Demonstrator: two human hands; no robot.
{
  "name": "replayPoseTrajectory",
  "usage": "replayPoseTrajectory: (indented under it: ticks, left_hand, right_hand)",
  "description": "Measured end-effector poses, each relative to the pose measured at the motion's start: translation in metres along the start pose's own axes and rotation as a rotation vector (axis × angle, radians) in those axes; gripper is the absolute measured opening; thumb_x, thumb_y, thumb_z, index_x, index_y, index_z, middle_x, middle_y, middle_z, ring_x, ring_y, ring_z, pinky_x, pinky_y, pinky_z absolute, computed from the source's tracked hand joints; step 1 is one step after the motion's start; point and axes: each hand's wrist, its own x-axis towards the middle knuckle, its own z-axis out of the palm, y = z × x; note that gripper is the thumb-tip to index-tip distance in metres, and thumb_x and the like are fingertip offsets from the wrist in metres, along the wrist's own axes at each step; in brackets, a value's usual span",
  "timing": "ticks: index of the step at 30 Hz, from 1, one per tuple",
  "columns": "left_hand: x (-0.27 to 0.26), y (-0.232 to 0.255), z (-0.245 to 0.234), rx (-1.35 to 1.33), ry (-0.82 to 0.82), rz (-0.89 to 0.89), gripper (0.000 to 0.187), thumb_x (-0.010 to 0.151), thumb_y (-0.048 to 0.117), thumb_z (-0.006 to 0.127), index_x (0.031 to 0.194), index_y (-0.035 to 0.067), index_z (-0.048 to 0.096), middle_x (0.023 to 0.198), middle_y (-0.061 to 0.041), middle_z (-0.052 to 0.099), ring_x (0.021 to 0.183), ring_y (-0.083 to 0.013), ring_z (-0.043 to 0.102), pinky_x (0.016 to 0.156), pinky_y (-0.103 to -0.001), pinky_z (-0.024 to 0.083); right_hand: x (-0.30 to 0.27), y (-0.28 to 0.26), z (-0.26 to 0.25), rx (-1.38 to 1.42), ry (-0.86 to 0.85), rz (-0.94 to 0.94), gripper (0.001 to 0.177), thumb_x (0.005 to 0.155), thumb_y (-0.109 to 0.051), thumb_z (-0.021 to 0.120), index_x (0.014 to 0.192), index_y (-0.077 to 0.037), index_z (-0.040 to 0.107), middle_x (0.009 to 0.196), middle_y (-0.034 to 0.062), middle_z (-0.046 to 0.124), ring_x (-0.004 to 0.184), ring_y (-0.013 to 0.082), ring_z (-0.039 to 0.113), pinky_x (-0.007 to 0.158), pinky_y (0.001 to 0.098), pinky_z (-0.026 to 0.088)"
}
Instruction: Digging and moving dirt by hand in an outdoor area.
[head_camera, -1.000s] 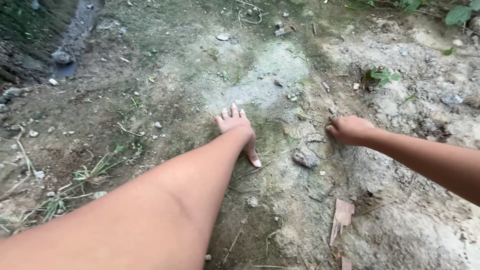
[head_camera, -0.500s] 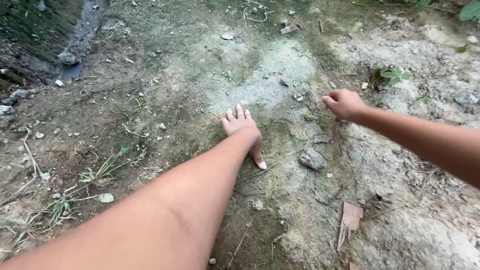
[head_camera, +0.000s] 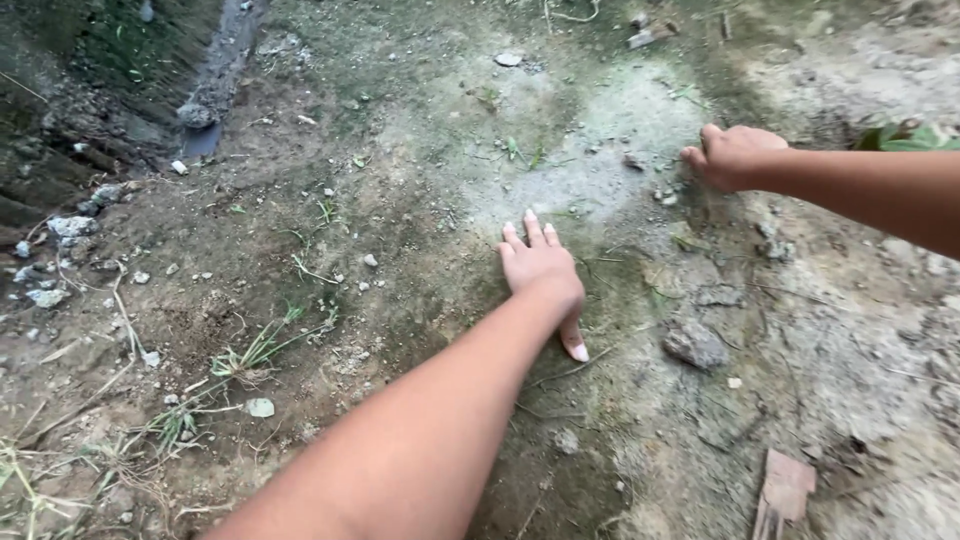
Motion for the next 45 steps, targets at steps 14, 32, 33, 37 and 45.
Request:
replayPoseTrajectory:
  ticks: [14,32,33,37,45]
  left_hand:
    - [-0.009,-0.003,-0.007,-0.012,-0.029,0.028,0.168,0.04,0.044,0.108,0.163,-0.002,0.003,0.169,-0.029,-0.012,0.155,-0.0524,-0.002,0.123,-0.059,0.015]
    - [-0.026,-0.003,-0.019,0.173,-0.039,0.154,0.145,0.042,0.053,0.104,0.16,0.007,0.033,0.173,-0.015,0.009,0.158,-0.0418,-0.001,0.123,-0.066,0.006]
    - [-0.025,-0.004,-0.019,0.171,-0.037,0.155,0.145,0.042,0.054,0.104,0.16,0.007,0.033,0.173,-0.014,0.009,0.159,-0.042,-0.002,0.123,-0.065,0.006]
    - [-0.028,-0.004,-0.02,0.188,-0.036,0.159,0.146,0.042,0.055,0.103,0.16,0.008,0.032,0.173,-0.015,0.008,0.158,-0.0428,-0.002,0.122,-0.066,0.007]
    - [-0.023,-0.005,-0.018,0.197,-0.038,0.168,0.152,0.041,0.058,0.103,0.162,0.007,0.027,0.173,-0.015,0.005,0.158,-0.0433,-0.002,0.122,-0.066,0.006]
  right_hand:
    - [-0.002,-0.023,0.024,-0.058,0.182,-0.147,0.037,0.106,-0.033,0.044,0.1,-0.001,0.063,0.083,0.0213,0.071,0.075,0.0354,0.069,0.069,0.0491,0.055]
    - [-0.021,-0.225,-0.003,-0.022,0.183,-0.422,0.048,0.108,-0.047,0.041,0.115,-0.003,0.058,0.095,0.0225,0.073,0.091,0.0419,0.072,0.076,0.0547,0.056]
    - [-0.023,-0.225,-0.004,-0.006,0.199,-0.362,0.048,0.108,-0.046,0.041,0.114,-0.003,0.059,0.096,0.0223,0.073,0.091,0.0409,0.072,0.075,0.0543,0.055]
    - [-0.025,-0.229,-0.007,0.001,0.212,-0.286,0.043,0.107,-0.042,0.042,0.112,-0.004,0.061,0.097,0.0216,0.074,0.091,0.0385,0.073,0.076,0.0524,0.055]
    - [-0.029,-0.238,-0.025,0.089,0.227,-0.402,0.033,0.103,-0.029,0.05,0.109,0.001,0.064,0.098,0.0263,0.073,0.093,0.0425,0.072,0.084,0.0527,0.056]
